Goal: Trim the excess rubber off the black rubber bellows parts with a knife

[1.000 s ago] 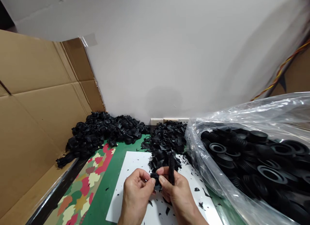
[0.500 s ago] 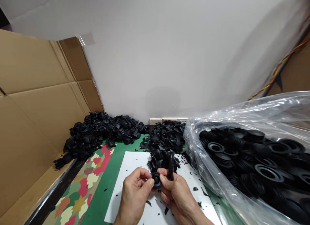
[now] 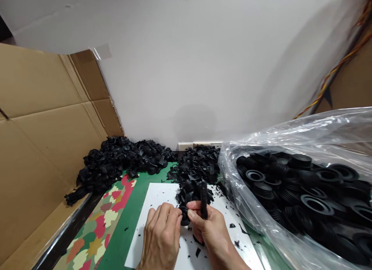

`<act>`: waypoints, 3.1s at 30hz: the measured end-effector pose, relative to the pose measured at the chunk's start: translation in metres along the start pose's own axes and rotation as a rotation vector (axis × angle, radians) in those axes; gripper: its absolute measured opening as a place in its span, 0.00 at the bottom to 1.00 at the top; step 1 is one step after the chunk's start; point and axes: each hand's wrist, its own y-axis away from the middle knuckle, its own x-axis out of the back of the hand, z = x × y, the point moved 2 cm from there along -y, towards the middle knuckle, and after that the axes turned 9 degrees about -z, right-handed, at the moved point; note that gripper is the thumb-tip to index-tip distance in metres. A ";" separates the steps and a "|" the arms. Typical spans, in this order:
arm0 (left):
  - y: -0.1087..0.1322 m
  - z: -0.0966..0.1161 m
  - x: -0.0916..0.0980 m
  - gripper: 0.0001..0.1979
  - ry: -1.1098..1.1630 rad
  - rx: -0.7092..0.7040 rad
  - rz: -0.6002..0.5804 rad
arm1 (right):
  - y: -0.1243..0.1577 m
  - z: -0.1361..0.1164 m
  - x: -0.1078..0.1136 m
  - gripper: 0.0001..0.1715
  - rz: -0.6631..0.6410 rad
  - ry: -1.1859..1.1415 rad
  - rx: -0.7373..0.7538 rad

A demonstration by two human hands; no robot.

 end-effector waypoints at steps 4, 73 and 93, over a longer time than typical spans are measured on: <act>-0.003 0.003 0.000 0.14 -0.066 -0.038 0.002 | 0.002 -0.002 -0.001 0.16 0.016 0.103 0.059; -0.010 0.006 -0.001 0.12 0.123 0.080 -0.093 | 0.014 -0.027 -0.008 0.17 0.035 0.176 0.084; -0.004 -0.031 -0.005 0.20 1.329 0.639 -0.309 | 0.021 -0.032 -0.018 0.16 0.015 0.064 0.100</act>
